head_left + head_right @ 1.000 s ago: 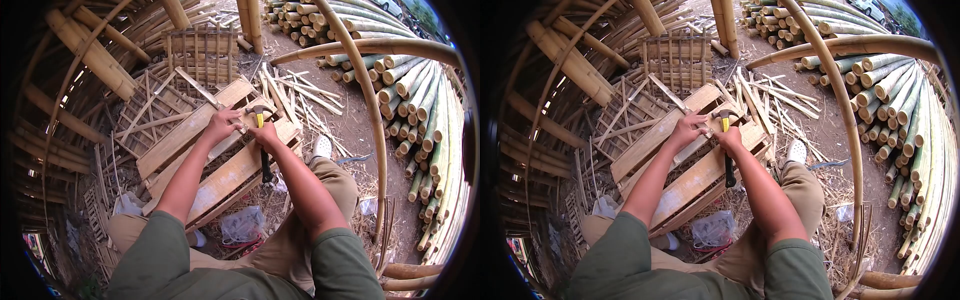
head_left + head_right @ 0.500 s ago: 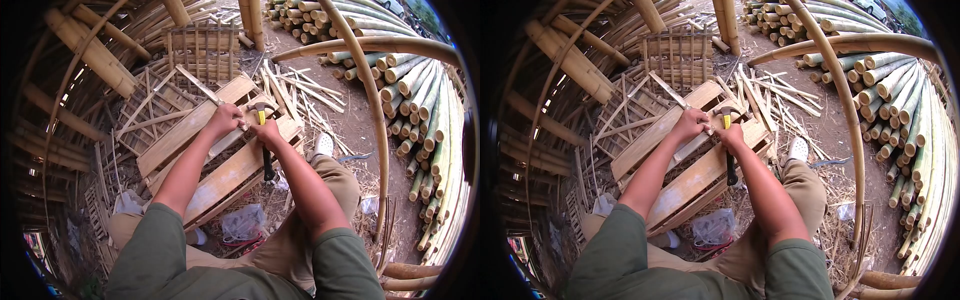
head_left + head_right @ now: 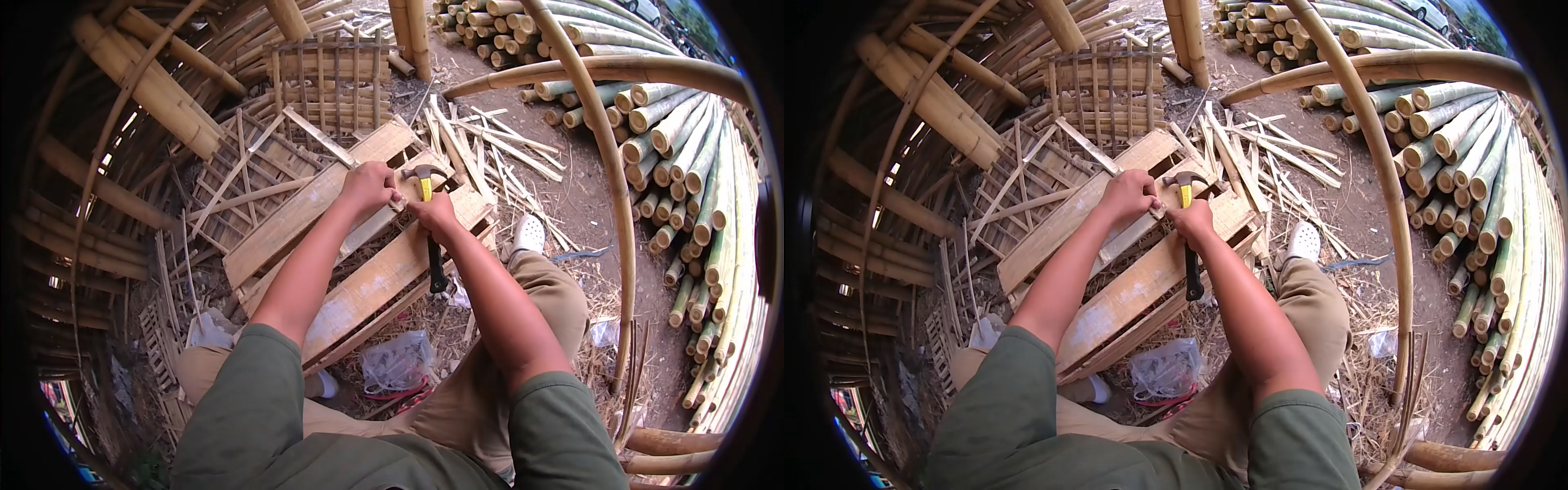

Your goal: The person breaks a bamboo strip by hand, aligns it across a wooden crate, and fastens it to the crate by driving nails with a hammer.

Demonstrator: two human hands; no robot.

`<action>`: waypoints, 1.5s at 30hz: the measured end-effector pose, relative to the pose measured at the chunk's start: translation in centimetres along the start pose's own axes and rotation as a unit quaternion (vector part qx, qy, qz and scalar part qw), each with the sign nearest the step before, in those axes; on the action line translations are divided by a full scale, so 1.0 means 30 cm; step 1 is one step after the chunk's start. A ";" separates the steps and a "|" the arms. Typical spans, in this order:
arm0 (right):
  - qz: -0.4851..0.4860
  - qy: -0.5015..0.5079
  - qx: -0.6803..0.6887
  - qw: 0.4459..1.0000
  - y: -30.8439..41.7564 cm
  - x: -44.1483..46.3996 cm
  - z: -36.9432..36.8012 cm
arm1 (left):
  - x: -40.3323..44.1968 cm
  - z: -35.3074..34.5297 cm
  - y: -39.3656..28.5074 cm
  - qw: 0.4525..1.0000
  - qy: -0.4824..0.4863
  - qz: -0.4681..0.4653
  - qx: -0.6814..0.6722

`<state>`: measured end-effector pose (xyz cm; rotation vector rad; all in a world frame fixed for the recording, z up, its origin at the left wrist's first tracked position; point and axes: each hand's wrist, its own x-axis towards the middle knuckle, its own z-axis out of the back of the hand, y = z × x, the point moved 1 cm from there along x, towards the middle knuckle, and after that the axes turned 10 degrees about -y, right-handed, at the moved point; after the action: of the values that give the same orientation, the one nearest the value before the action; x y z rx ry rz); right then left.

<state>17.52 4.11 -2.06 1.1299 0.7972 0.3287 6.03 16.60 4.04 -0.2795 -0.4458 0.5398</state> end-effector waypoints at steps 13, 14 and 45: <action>-0.007 -0.005 -0.046 0.999 0.033 -0.020 0.021 | 0.051 -0.123 0.158 0.943 -0.059 0.264 0.195; -0.009 -0.005 -0.047 0.999 0.034 -0.017 0.020 | 0.052 -0.131 0.163 0.942 -0.057 0.264 0.201; 0.240 0.110 -0.515 0.815 0.357 -0.072 0.105 | 0.048 -0.136 0.151 0.957 -0.118 0.208 0.165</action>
<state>19.90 5.13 9.01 0.2218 0.3840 1.1768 7.13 20.56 -0.70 0.0183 -0.5214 1.0554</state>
